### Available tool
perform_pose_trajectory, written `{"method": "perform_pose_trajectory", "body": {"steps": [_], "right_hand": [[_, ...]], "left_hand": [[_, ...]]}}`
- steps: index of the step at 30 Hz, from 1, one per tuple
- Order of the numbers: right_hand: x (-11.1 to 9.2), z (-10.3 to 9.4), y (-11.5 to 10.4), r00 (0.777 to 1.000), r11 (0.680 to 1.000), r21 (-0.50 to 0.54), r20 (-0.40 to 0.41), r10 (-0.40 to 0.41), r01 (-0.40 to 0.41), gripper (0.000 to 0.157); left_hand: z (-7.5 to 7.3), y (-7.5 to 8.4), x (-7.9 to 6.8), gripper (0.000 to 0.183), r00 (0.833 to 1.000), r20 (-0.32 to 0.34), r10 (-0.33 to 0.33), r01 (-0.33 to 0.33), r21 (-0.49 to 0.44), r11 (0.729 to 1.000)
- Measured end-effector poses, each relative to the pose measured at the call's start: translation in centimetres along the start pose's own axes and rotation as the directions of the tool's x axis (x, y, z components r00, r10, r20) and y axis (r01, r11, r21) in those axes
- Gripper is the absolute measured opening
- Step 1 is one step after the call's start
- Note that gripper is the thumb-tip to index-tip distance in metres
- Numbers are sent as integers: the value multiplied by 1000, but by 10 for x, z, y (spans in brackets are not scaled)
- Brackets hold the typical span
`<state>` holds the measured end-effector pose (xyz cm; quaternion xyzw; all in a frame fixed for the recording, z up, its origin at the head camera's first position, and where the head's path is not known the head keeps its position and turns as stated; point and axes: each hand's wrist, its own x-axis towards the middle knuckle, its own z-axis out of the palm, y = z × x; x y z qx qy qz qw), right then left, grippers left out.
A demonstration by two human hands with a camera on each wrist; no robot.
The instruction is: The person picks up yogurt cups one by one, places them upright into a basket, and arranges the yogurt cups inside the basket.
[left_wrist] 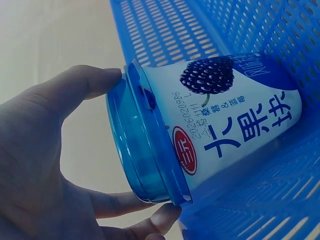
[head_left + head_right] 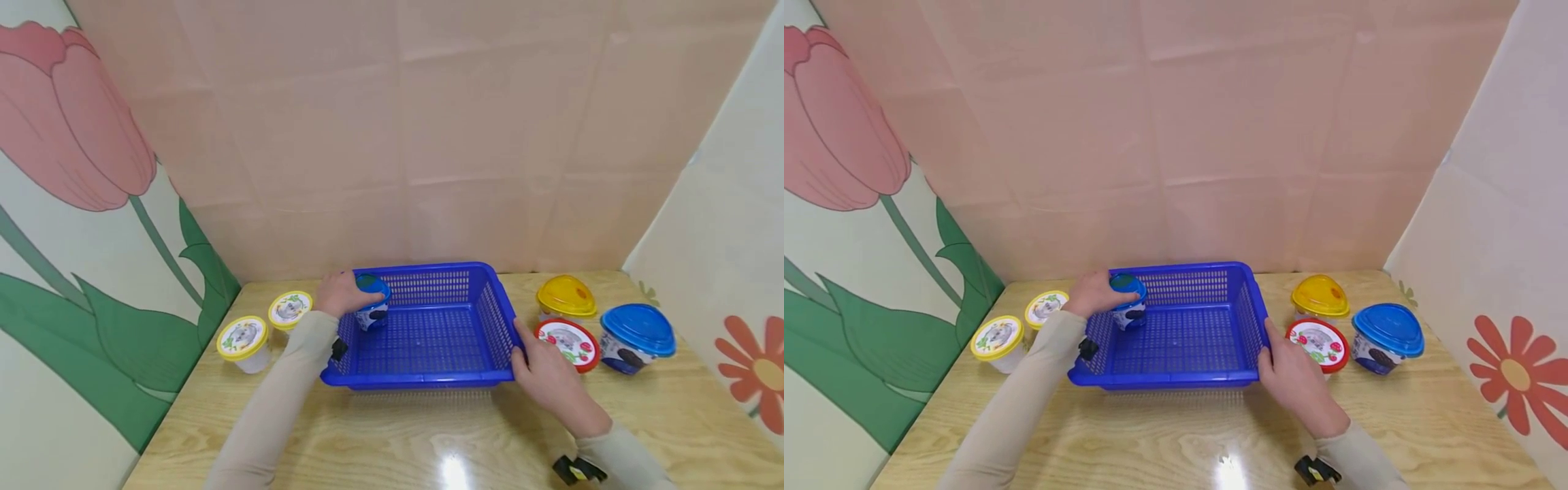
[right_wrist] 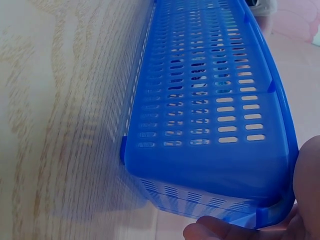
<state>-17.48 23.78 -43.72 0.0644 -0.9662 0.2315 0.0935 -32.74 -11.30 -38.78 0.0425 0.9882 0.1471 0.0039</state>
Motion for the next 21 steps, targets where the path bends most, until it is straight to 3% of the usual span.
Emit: {"method": "perform_pose_trajectory", "body": {"steps": [8,16,21], "right_hand": [[0,4,4,994,998,-6,-84,-65,65,54],[1,2,3,996,999,4,-68,-50,50,54],[1,3,3,998,999,7,-57,-40,40,55]], "left_hand": [[-3,1,-3,94,1000,6,-20,20,-29,999],[-5,2,-4,94,1000,7,-26,26,-15,1000],[-5,2,-6,79,999,-13,-34,34,-23,999]]}}
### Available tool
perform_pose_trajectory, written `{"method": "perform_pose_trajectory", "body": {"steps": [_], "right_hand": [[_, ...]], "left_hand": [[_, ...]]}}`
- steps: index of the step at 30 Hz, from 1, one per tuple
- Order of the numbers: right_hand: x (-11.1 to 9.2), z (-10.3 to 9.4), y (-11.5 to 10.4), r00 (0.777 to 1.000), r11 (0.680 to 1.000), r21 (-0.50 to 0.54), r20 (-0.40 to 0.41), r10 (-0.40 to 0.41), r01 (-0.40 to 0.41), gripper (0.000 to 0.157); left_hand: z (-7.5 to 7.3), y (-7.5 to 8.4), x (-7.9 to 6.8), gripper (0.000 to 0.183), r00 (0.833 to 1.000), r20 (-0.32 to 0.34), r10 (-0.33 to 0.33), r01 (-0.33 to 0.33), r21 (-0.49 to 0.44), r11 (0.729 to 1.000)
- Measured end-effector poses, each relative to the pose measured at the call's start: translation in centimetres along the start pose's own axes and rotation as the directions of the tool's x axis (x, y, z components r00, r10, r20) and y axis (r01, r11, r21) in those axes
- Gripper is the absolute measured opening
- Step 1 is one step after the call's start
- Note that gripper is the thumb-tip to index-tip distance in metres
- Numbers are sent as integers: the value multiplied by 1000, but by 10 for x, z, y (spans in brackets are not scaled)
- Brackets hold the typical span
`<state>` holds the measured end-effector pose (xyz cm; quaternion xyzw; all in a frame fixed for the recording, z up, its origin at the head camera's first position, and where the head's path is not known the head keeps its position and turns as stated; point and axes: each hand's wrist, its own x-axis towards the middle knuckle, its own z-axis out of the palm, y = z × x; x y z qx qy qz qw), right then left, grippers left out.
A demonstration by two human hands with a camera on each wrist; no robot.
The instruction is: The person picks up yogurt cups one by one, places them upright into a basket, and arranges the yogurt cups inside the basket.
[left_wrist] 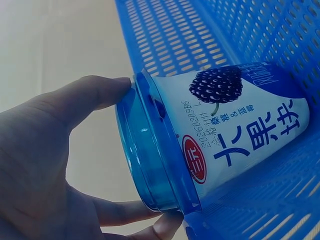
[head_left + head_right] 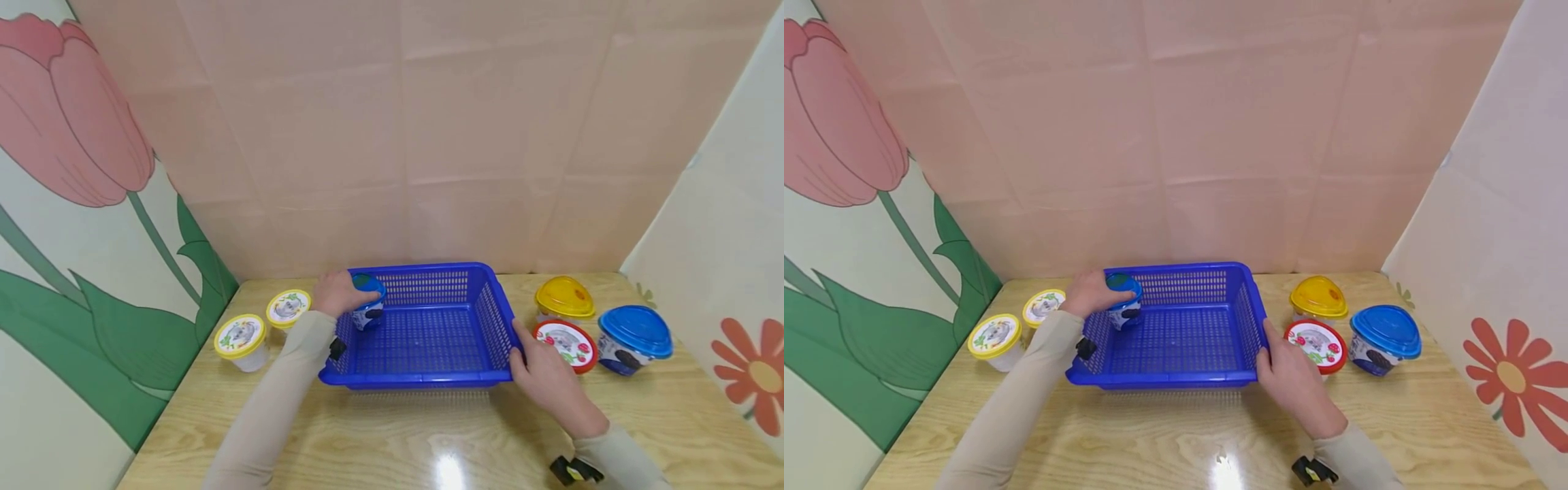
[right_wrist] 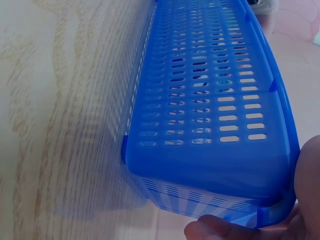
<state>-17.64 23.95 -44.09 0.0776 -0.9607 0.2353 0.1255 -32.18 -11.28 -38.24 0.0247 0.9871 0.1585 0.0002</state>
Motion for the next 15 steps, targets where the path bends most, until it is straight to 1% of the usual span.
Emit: {"method": "perform_pose_trajectory", "body": {"steps": [3,10,15], "right_hand": [[-1,0,0,1000,1000,2,-1,-1,1,55],[0,-1,-2,1000,1000,3,-5,-9,9,55],[0,-1,-2,1000,1000,2,0,-6,6,55]], "left_hand": [[-1,0,0,71,1000,1,-1,1,-4,1000],[-3,-1,0,70,1000,5,8,-8,-4,1000],[-3,-1,-1,61,1000,5,6,-6,-1,1000]]}}
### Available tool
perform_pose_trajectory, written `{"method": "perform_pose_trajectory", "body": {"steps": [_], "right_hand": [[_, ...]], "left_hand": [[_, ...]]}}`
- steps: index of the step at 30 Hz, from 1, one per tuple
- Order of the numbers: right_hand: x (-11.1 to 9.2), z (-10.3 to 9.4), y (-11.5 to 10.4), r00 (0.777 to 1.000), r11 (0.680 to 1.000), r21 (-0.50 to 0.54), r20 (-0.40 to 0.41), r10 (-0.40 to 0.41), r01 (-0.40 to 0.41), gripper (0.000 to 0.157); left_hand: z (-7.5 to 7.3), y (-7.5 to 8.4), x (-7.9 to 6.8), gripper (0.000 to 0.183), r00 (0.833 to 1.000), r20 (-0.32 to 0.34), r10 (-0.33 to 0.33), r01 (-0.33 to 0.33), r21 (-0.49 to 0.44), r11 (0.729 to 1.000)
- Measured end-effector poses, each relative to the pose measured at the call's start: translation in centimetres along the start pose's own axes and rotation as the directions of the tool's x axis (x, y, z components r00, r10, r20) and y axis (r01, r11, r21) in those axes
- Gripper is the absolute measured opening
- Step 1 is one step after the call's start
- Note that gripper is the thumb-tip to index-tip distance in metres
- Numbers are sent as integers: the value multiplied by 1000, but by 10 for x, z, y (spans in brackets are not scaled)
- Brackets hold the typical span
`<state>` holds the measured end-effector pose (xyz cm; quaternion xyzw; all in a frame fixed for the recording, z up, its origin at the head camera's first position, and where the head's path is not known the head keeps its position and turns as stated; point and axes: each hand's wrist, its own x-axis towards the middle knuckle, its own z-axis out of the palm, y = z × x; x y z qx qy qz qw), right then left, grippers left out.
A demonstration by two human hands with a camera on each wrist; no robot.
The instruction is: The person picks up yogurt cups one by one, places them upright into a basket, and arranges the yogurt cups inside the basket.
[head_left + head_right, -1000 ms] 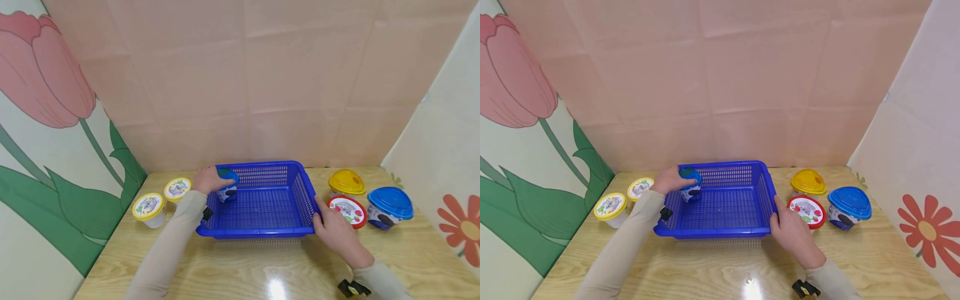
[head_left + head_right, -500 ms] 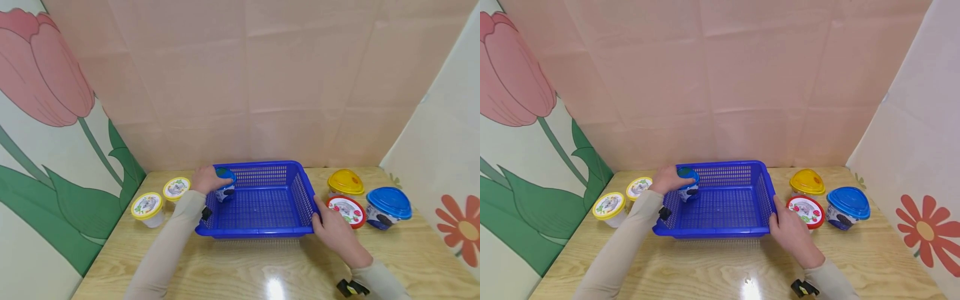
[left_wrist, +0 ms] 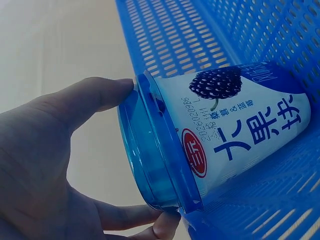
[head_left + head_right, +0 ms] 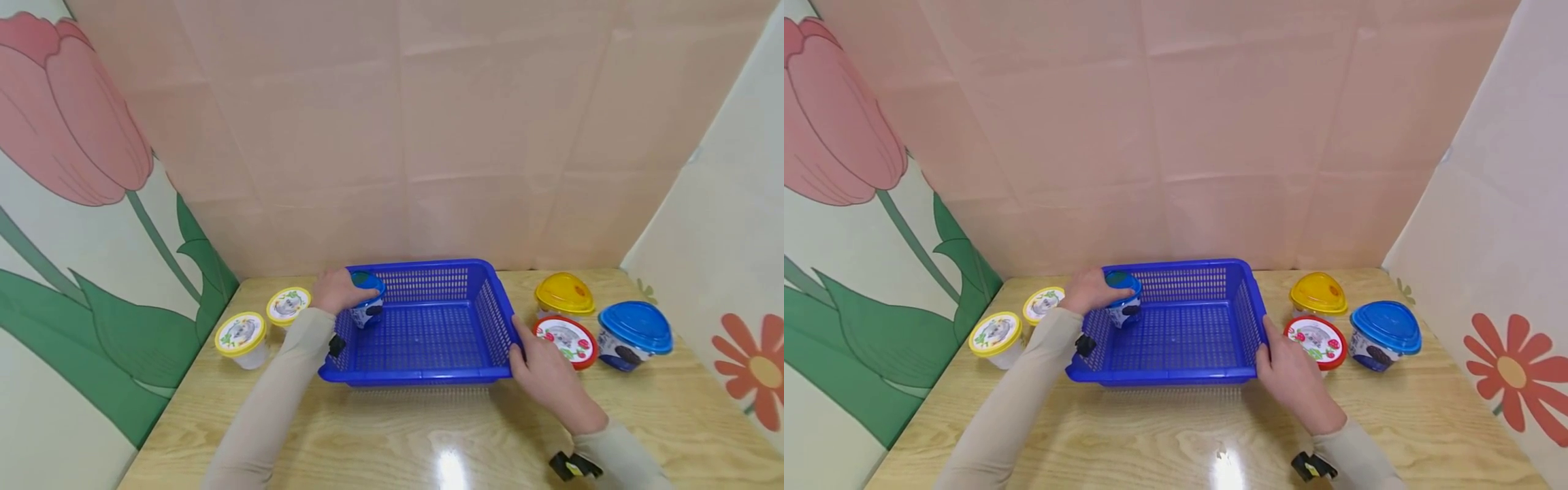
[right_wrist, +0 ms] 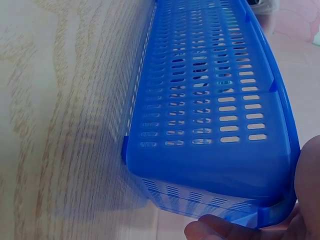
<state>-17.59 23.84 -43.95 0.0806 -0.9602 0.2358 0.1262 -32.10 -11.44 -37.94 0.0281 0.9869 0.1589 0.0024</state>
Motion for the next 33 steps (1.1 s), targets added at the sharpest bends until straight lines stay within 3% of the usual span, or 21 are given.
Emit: {"method": "perform_pose_trajectory", "body": {"steps": [11,18,22,26,33], "right_hand": [[2,1,0,1000,1000,0,-7,-8,8,54],[3,1,0,1000,1000,6,-5,0,0,55],[2,1,-1,1000,1000,9,-14,-5,5,54],[1,1,-1,1000,1000,10,-20,-10,10,54],[-1,1,0,1000,1000,9,-26,-12,12,54]], "left_hand": [[-2,-2,1,65,1000,-22,-4,4,-5,1000],[-12,-8,-3,81,1000,3,-5,6,-93,996],[-18,-13,-9,86,1000,2,16,-16,-109,994],[-23,-18,-19,76,999,-21,45,-48,-141,989],[-30,-24,-47,81,998,-56,20,-34,-245,969]]}}
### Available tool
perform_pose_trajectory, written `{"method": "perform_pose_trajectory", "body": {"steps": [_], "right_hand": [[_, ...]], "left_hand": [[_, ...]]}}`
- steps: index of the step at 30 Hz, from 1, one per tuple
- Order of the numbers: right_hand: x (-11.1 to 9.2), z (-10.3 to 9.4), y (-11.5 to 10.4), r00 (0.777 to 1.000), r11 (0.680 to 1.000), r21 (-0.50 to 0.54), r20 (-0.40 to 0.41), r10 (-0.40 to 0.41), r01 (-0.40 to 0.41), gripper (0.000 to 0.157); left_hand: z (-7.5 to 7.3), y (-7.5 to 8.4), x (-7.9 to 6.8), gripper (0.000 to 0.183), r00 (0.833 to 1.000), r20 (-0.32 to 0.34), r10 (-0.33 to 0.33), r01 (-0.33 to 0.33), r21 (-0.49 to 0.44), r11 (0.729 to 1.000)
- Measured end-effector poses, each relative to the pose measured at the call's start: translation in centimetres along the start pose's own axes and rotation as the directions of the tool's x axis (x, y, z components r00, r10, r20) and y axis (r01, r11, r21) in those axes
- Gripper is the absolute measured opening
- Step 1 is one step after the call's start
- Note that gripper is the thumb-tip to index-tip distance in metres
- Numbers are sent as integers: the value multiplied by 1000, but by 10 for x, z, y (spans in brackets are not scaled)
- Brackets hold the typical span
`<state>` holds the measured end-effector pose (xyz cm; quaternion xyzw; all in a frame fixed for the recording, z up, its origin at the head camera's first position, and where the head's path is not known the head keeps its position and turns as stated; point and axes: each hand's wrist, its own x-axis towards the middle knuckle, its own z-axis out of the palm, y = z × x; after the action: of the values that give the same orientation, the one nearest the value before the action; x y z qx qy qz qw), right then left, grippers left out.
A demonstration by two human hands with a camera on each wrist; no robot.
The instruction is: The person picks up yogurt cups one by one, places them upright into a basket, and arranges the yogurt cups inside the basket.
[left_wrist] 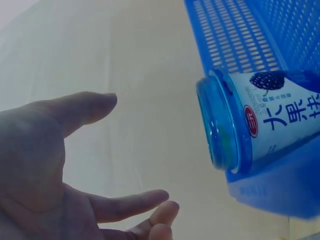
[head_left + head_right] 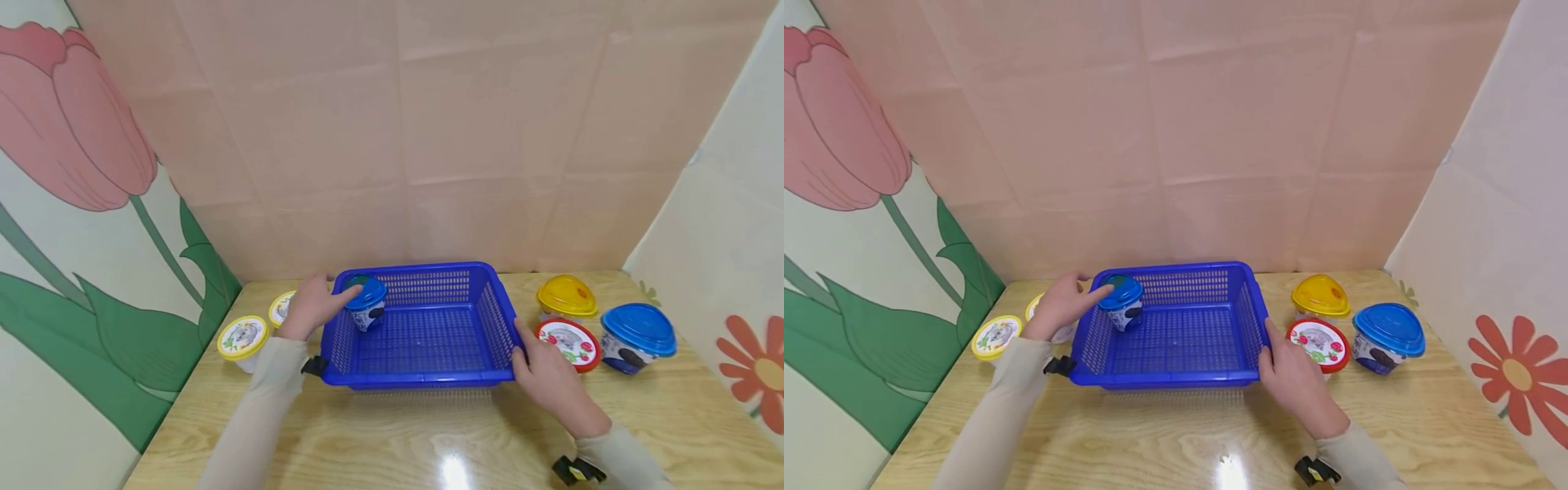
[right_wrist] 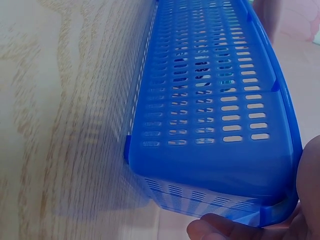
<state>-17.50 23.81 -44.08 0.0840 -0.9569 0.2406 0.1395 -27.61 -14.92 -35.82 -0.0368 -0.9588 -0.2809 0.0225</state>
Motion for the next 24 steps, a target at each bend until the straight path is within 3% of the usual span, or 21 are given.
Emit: {"method": "perform_pose_trajectory", "body": {"steps": [7,18,24], "right_hand": [[-1,1,1,1000,1000,-1,5,3,-3,54],[-1,2,4,999,1000,6,43,21,-21,57],[-1,1,3,999,1000,14,43,22,-23,57]], "left_hand": [[-6,-19,-22,81,996,-76,-45,44,-11,999],[-17,-81,-48,76,973,-203,-108,111,5,994],[-28,-111,-59,77,949,-274,-154,163,10,987]]}}
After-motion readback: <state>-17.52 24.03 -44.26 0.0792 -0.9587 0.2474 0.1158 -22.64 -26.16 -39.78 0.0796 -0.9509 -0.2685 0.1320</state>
